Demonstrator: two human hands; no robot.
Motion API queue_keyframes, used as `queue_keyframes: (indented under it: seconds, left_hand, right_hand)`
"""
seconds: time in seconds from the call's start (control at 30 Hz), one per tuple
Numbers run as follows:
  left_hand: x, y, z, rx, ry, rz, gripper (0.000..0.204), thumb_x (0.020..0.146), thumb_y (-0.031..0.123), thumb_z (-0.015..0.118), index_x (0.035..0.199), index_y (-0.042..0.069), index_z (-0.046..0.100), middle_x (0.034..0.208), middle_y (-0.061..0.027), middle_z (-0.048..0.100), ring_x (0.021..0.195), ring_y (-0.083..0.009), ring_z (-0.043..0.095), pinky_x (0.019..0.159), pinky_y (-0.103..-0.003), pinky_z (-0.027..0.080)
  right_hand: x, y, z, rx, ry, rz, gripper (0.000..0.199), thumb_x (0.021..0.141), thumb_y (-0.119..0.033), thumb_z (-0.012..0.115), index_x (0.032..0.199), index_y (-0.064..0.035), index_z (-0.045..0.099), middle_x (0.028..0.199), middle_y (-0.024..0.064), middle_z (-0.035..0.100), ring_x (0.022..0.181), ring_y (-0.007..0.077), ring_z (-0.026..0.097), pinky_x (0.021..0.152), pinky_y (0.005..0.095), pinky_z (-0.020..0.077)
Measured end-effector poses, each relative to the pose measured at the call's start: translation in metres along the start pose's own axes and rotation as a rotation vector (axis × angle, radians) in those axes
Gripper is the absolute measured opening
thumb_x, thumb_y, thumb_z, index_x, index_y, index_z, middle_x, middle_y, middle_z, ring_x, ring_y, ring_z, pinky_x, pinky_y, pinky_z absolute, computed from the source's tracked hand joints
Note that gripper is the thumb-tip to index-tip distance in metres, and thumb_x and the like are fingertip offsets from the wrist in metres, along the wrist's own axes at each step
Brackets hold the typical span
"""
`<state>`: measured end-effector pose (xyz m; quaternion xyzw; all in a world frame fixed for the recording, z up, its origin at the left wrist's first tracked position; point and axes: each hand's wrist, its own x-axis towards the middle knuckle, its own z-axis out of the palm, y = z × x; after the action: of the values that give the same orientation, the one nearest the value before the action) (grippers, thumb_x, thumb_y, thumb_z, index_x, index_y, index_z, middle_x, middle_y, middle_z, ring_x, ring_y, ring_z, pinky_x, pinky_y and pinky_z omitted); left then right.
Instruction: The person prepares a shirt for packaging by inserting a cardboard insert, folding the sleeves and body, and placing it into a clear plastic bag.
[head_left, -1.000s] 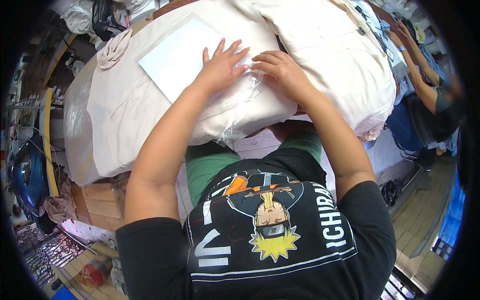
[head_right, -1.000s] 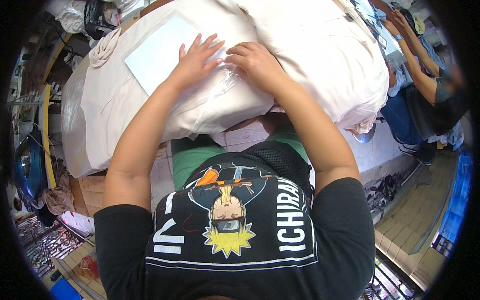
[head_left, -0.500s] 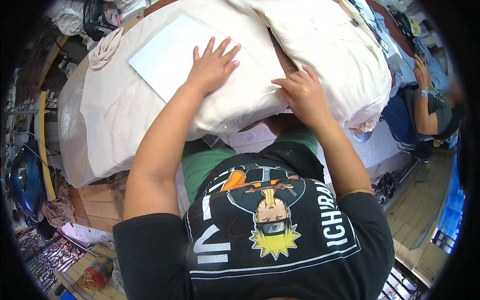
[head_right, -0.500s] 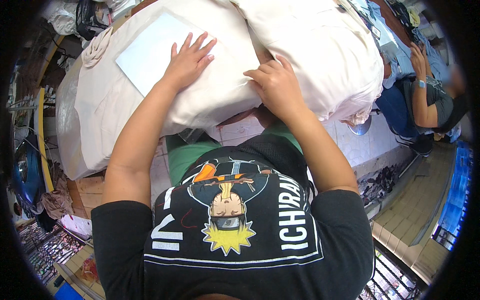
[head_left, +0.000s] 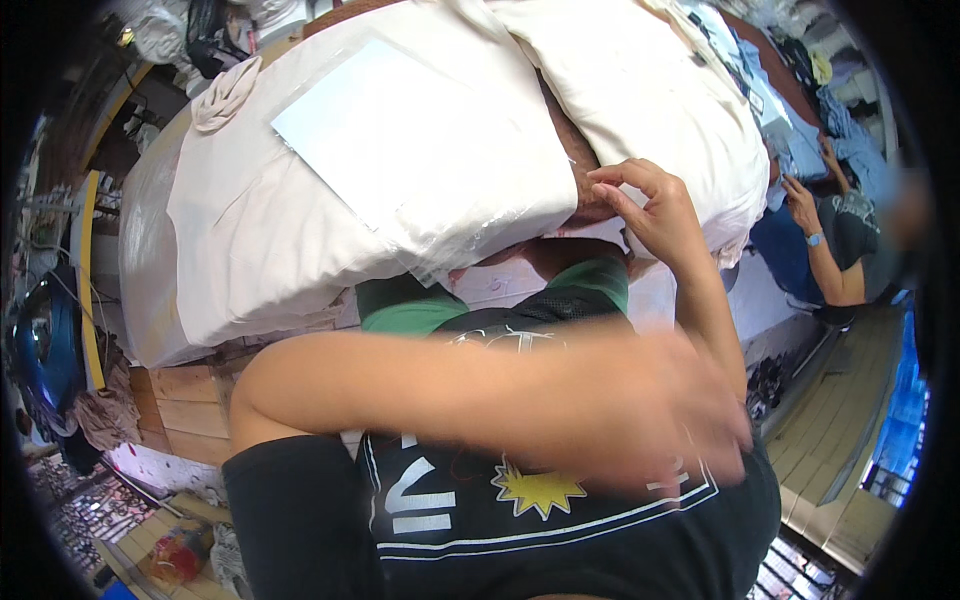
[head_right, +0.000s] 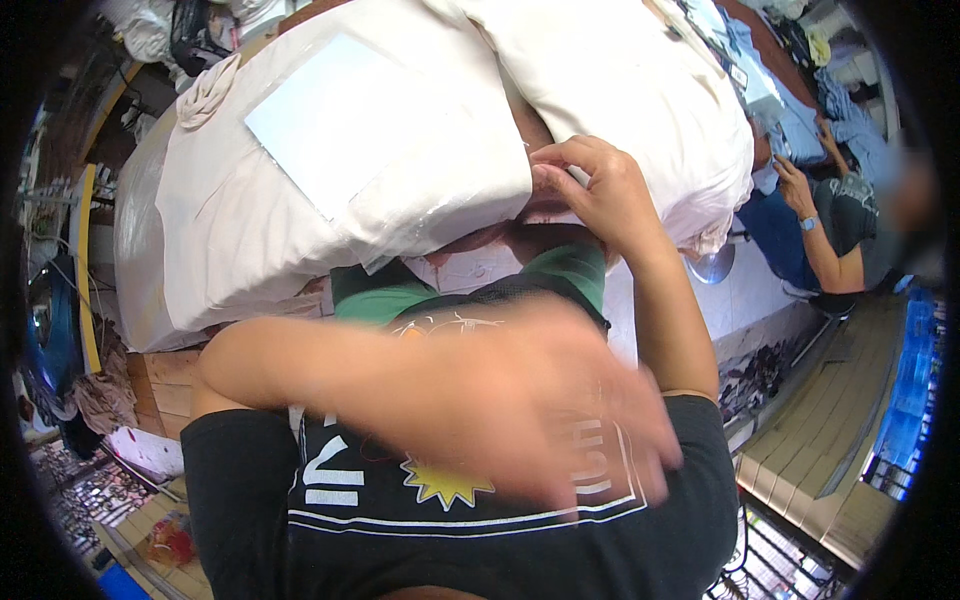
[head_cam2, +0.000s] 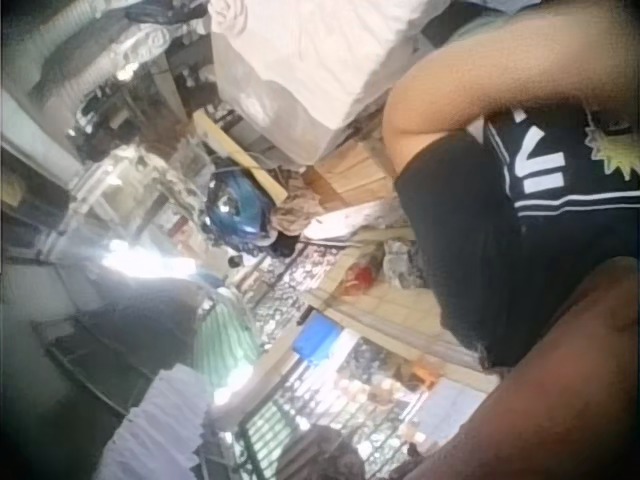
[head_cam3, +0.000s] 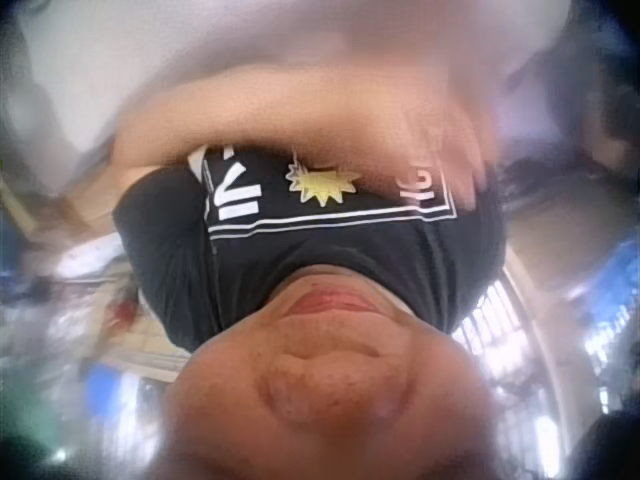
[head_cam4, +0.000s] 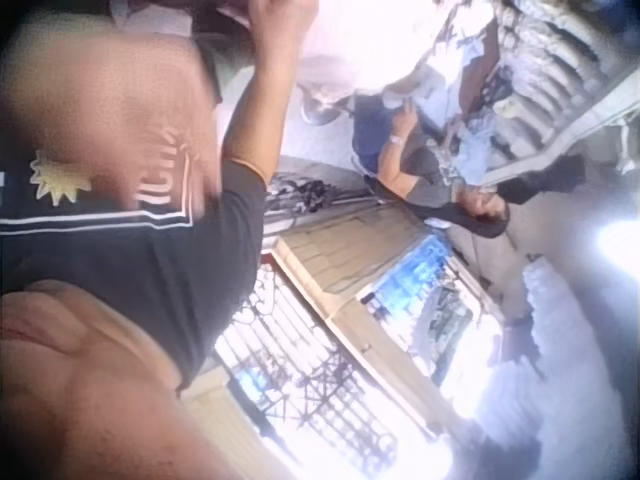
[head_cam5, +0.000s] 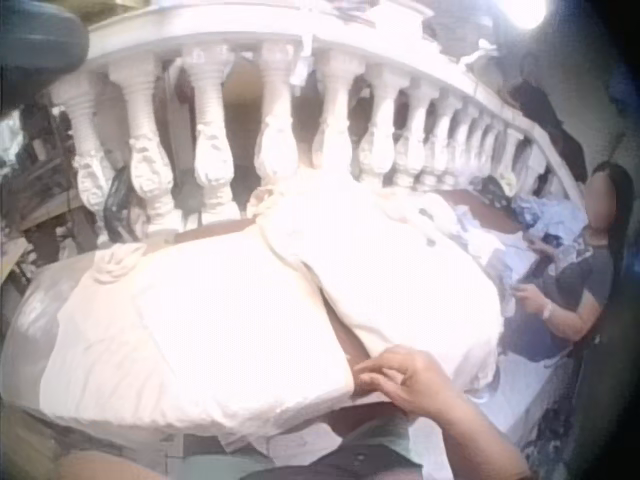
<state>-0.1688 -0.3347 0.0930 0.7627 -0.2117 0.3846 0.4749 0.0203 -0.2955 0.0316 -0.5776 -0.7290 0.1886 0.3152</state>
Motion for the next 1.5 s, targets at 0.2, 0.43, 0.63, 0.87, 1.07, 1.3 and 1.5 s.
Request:
queue_keyframes:
  seconds: [0.2,0.43,0.63,0.87,1.07,1.3,1.5]
  left_hand:
    - [0.062,0.043,0.076,0.026,0.077,0.288,0.011,0.081,0.019,0.051,0.078,0.01,0.055,0.081,-0.0061,0.058,0.081,-0.0231,0.055,0.067,-0.034,0.043]
    - [0.059,0.053,0.058,-0.038,0.017,0.31,0.011,0.079,0.018,0.055,0.087,0.012,0.06,0.091,-0.0032,0.06,0.09,-0.0222,0.055,0.074,-0.035,0.045]
    - [-0.084,-0.033,-0.076,0.869,0.332,-0.725,0.029,0.076,0.019,0.068,0.101,0.006,0.063,0.102,-0.011,0.061,0.099,-0.03,0.055,0.088,-0.037,0.043]
    - [-0.154,-0.065,-0.088,1.146,0.385,-1.094,0.026,0.075,0.022,0.07,0.097,0.008,0.066,0.103,-0.0096,0.06,0.098,-0.0286,0.054,0.086,-0.036,0.044]
    - [-0.156,-0.069,-0.1,0.946,0.549,-1.199,0.016,0.079,0.018,0.067,0.09,0.007,0.07,0.091,-0.0092,0.065,0.083,-0.0249,0.06,0.077,-0.032,0.048]
    - [-0.157,-0.067,-0.115,0.644,0.848,-1.256,0.017,0.083,0.018,0.063,0.091,0.005,0.07,0.086,-0.0088,0.068,0.076,-0.0146,0.063,0.071,-0.026,0.048]
    - [-0.161,-0.067,-0.111,0.687,0.904,-1.156,0.015,0.083,0.016,0.063,0.092,0.005,0.069,0.089,-0.0089,0.068,0.077,-0.0156,0.064,0.072,-0.027,0.049]
  right_hand:
    - [0.02,0.015,-0.019,-0.319,-0.099,-0.221,0.01,0.078,-0.011,0.065,0.086,-0.0058,0.068,0.076,0.011,0.063,0.073,0.026,0.06,0.069,0.0354,0.0482]
    - [0.056,0.041,-0.031,-0.384,-0.229,-0.164,0.012,0.079,-0.016,0.064,0.085,-0.0072,0.069,0.075,0.0109,0.063,0.07,0.0269,0.061,0.066,0.0359,0.0483]
    - [0.08,0.008,-0.002,-0.265,-0.217,-0.385,0.014,0.081,-0.011,0.063,0.093,-0.0057,0.067,0.09,0.0115,0.064,0.085,0.0268,0.06,0.076,0.0346,0.048]
    - [0.041,0.016,0.071,0.009,-0.205,-0.373,0.015,0.079,-0.009,0.064,0.093,-0.0043,0.067,0.094,0.0112,0.064,0.089,0.0266,0.06,0.077,0.0342,0.0486]
    - [0.028,0.021,0.074,0.034,-0.119,-0.366,0.011,0.079,-0.012,0.063,0.086,-0.0045,0.068,0.087,0.0085,0.065,0.088,0.0264,0.059,0.077,0.0358,0.0481]
    - [0.025,0.018,0.063,0.191,-0.143,-0.156,0.012,0.082,-0.011,0.062,0.091,-0.0037,0.068,0.089,0.0078,0.066,0.085,0.0204,0.062,0.078,0.0294,0.0477]
    - [0.029,0.019,0.055,0.632,0.083,0.187,0.016,0.086,-0.009,0.06,0.096,0.0005,0.067,0.09,0.0092,0.068,0.085,0.0137,0.062,0.079,0.0259,0.0474]
